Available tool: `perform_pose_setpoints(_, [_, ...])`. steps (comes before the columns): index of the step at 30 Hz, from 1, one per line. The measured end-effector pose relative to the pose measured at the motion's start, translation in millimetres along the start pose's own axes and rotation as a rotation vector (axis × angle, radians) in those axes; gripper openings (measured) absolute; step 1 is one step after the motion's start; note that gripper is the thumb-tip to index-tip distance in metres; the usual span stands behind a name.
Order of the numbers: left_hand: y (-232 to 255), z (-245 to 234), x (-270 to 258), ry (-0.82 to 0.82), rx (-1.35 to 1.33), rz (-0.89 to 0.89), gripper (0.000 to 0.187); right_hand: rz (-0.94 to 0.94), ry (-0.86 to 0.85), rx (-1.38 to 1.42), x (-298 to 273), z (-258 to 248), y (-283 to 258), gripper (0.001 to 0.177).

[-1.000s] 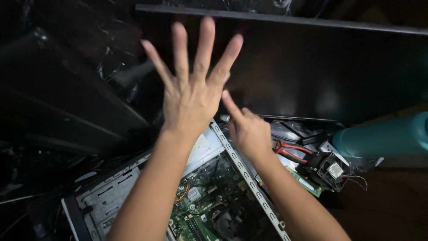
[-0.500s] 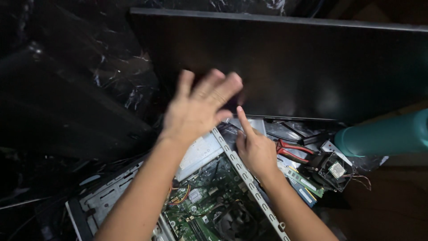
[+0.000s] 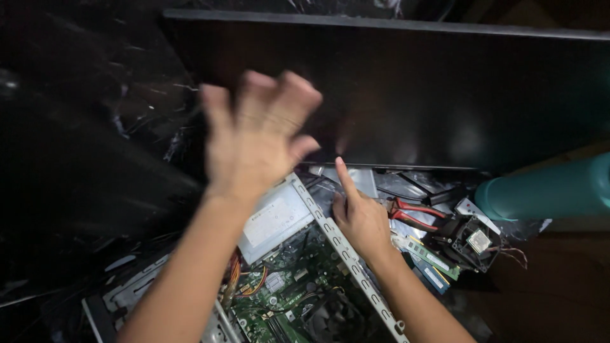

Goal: Repairing and cleaning internal components of a desktop computer tower.

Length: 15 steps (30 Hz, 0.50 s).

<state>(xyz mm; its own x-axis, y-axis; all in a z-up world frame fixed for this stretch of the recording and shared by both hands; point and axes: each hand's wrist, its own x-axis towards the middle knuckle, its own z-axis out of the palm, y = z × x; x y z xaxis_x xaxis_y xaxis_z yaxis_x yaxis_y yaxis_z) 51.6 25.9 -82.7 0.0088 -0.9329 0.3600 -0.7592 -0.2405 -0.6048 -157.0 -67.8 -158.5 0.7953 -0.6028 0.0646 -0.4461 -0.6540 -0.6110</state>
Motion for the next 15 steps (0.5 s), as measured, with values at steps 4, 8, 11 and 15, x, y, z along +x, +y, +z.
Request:
perform_pose_setpoints(4, [12.0,9.9,0.9,-0.047,-0.084,-0.245,0.09,0.054,-0.046,-0.001,0.9,1.7,3.6,0.075])
perform_pose_setpoints(8, [45.7,0.6,19.0,-0.029,-0.149,0.023,0.093,0.0,-0.007,-0.002,-2.3,14.4,13.1,0.073])
perform_pose_setpoints(11, [37.2,-5.9,23.0,-0.074,-0.11,0.259,0.098,-0.035,0.041,-0.005,-4.4,23.3,21.7,0.072])
perform_pose_setpoints(15, [8.3,-4.4,-0.3,-0.088,-0.036,0.224,0.097,-0.018,0.033,0.032,-1.9,10.8,9.7,0.075])
